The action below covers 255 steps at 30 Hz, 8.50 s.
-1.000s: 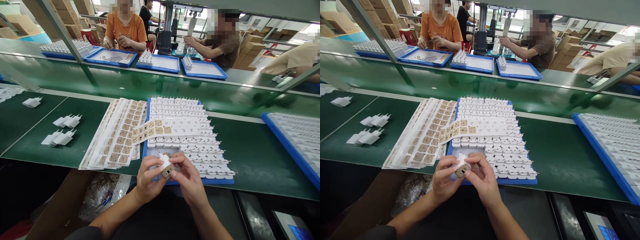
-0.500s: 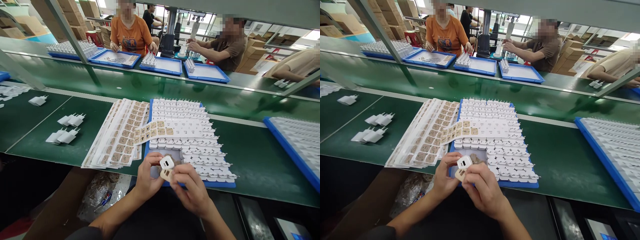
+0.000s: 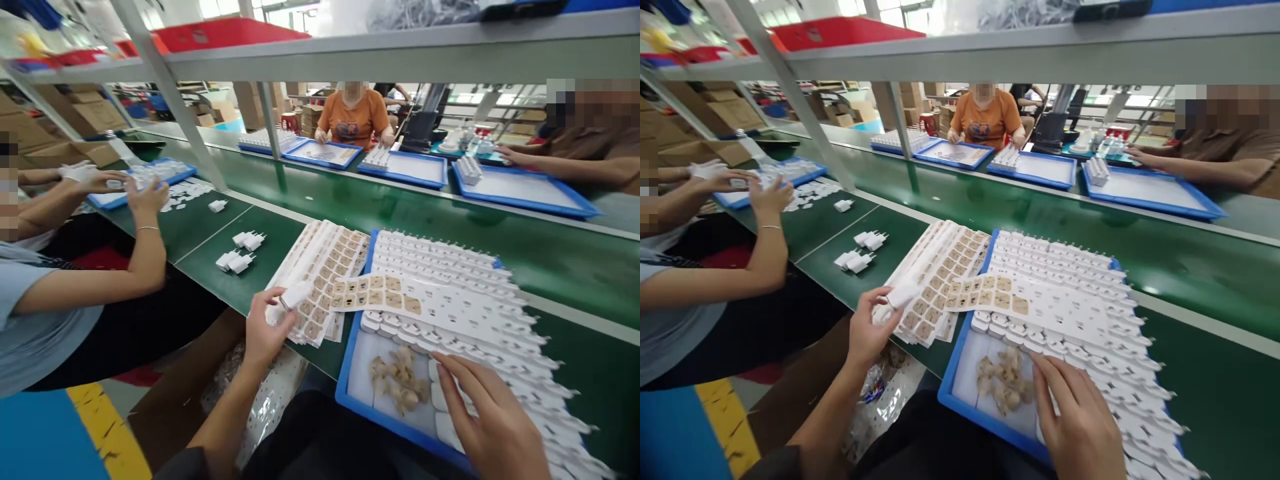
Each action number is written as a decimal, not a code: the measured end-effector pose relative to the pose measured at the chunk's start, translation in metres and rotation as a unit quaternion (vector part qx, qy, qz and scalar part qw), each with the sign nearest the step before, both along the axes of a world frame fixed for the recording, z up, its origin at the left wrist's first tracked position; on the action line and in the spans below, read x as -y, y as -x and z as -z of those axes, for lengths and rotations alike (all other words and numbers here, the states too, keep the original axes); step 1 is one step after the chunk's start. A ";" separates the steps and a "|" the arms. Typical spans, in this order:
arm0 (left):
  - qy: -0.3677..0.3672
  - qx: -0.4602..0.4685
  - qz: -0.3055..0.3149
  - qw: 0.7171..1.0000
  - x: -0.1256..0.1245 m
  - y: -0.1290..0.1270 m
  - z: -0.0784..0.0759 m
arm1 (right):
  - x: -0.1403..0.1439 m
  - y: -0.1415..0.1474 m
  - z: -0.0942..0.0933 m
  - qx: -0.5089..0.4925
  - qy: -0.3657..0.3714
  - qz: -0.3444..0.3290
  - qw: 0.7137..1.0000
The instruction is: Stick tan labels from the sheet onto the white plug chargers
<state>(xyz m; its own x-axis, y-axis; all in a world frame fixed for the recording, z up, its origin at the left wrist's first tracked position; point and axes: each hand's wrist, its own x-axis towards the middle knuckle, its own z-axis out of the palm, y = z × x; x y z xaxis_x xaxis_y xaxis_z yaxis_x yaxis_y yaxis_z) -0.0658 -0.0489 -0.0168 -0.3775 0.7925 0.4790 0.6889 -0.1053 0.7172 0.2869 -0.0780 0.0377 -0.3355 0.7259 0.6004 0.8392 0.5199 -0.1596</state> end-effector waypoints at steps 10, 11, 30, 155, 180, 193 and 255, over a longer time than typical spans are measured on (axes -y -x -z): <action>0.090 -0.145 -0.167 0.971 -0.059 0.124 0.038 | 0.000 -0.012 0.002 -0.014 0.042 0.023 0.999; 0.091 -0.172 -0.192 0.962 -0.061 0.130 0.040 | 0.001 -0.013 0.001 -0.010 0.045 0.032 0.998; -0.015 -0.283 0.387 0.878 -0.087 -0.110 -0.044 | -0.123 0.005 -0.031 0.076 0.227 -0.077 0.968; -0.001 0.155 0.529 0.834 0.027 -0.137 -0.030 | 0.048 0.035 -0.018 -0.589 0.233 -0.050 0.772; -0.005 0.139 0.548 0.825 0.028 -0.140 -0.039 | 0.042 0.044 -0.020 -0.577 0.249 -0.013 0.778; -0.024 0.137 0.545 0.827 0.027 -0.141 -0.037 | 0.042 0.042 -0.019 -0.588 0.188 0.018 0.786; -0.083 0.189 0.528 0.824 0.027 -0.144 -0.024 | 0.044 0.054 -0.013 -0.428 0.215 0.013 0.878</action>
